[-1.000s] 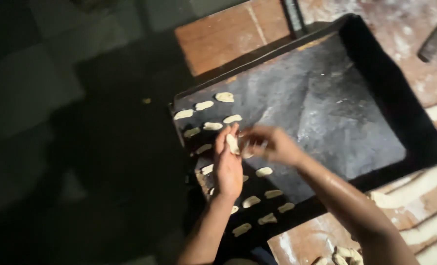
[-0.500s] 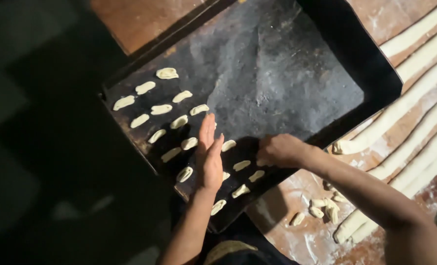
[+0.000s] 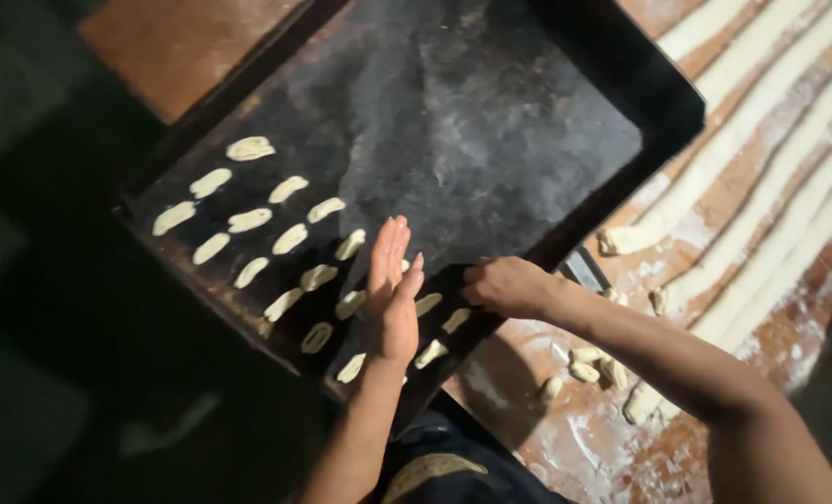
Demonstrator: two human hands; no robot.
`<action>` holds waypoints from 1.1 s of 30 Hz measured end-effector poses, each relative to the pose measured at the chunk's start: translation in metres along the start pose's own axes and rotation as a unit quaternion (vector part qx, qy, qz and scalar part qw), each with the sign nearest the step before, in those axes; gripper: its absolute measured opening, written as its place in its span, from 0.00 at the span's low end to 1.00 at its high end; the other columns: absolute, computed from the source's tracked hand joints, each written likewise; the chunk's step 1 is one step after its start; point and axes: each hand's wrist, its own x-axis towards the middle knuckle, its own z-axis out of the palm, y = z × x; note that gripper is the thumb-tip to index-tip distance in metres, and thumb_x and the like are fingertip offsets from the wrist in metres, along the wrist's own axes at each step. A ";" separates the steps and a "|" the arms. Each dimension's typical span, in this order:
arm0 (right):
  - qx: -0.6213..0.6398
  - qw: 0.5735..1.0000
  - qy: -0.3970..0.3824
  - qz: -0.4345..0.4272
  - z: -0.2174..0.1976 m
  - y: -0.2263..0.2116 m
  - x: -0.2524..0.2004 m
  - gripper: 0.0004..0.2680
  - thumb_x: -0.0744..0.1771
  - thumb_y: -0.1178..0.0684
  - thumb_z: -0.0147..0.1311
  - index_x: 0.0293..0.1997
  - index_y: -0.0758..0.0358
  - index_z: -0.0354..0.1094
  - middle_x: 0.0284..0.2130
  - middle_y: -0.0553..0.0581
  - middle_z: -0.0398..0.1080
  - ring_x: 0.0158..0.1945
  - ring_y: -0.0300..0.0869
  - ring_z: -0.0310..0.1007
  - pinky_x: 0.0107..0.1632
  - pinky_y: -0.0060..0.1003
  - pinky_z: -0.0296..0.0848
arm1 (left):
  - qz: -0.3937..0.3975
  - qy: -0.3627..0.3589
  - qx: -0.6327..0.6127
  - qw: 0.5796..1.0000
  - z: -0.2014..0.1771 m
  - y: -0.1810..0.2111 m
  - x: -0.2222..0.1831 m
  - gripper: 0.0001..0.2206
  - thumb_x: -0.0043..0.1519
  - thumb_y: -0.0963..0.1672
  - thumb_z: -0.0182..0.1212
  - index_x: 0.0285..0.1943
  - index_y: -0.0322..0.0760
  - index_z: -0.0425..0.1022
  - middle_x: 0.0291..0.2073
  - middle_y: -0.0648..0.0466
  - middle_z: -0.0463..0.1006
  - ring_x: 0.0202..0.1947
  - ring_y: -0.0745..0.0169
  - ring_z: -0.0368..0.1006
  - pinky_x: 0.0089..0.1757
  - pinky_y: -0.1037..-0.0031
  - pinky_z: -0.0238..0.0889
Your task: The person takes small cut dough pieces one at a time, twists and shapes each piece by hand, and places it in rows on a black baking tray, gradually filling the tray while a coworker cuts dough ropes into pieces on the floured table.
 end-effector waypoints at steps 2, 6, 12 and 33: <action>0.020 0.997 0.057 -0.037 -0.012 -0.005 -0.008 0.04 0.61 0.53 0.57 0.33 0.59 0.71 0.37 0.59 0.72 0.44 0.54 0.73 0.46 0.49 0.73 | -0.007 -0.012 -0.006 1.000 0.005 -0.007 0.000 0.32 0.64 0.40 0.55 0.80 0.33 0.49 0.79 0.44 0.50 0.80 0.49 0.42 0.70 0.59 0.42; 0.090 0.976 0.197 -0.007 -0.047 -0.035 -0.073 0.07 0.65 0.55 0.58 0.45 0.63 0.73 0.41 0.58 0.73 0.44 0.54 0.73 0.46 0.46 0.74 | -0.012 -0.025 0.008 1.000 0.018 -0.013 -0.004 0.32 0.63 0.39 0.55 0.79 0.32 0.51 0.78 0.42 0.54 0.79 0.46 0.48 0.70 0.56 0.46; 0.087 0.941 0.209 0.252 0.060 -0.049 -0.202 0.15 0.61 0.50 0.64 0.52 0.57 0.72 0.47 0.59 0.72 0.50 0.53 0.72 0.48 0.45 0.74 | -0.023 -0.068 -0.009 0.997 0.031 -0.023 -0.016 0.29 0.63 0.40 0.54 0.77 0.32 0.56 0.72 0.42 0.63 0.74 0.48 0.57 0.67 0.56 0.54; 0.673 0.518 0.398 0.346 0.203 -0.065 -0.241 0.18 0.62 0.62 0.58 0.58 0.66 0.70 0.42 0.62 0.71 0.41 0.46 0.71 0.42 0.39 0.71 | -0.111 -0.200 0.067 0.971 0.059 -0.082 -0.060 0.23 0.66 0.43 0.58 0.69 0.23 0.67 0.59 0.43 0.73 0.63 0.57 0.67 0.65 0.69 0.58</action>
